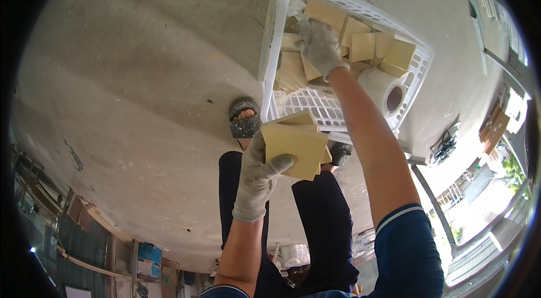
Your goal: The person places a document on a long metal frame, then retrieves several rectangular cardboard pieces from a basket and arranges them on the frame. They then use a roll of clear plastic wrap to encase the cardboard pieces, stretching and smoothing the film over the items.
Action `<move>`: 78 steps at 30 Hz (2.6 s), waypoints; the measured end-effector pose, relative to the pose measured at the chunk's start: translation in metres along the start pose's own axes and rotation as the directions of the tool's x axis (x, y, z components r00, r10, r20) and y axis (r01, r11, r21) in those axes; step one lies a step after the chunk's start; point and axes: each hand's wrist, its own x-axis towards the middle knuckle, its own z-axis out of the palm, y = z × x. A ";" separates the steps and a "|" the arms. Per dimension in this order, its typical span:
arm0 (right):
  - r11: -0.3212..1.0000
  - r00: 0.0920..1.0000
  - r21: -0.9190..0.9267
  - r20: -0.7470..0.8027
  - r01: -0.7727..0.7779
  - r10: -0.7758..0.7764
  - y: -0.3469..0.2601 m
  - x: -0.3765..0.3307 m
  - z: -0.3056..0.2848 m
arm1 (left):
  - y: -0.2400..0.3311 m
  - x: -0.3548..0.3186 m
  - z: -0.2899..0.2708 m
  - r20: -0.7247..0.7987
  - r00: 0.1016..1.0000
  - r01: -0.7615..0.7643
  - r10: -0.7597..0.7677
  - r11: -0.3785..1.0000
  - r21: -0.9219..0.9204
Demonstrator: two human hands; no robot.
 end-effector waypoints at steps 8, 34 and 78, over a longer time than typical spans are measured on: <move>0.783 0.993 0.617 0.118 -0.080 0.008 0.011 -0.114 -0.123 | -0.004 0.000 0.001 0.045 0.999 -0.021 0.025 0.995 -0.092; 0.999 0.984 -0.005 0.175 -0.034 0.034 -0.020 -0.062 -0.001 | -0.003 -0.009 0.004 0.024 0.989 0.144 -0.143 0.987 -0.074; 0.920 0.901 -0.143 0.301 0.366 -0.312 0.060 -0.073 -0.065 | -0.018 -0.006 0.000 0.126 0.978 0.149 -0.166 0.980 0.136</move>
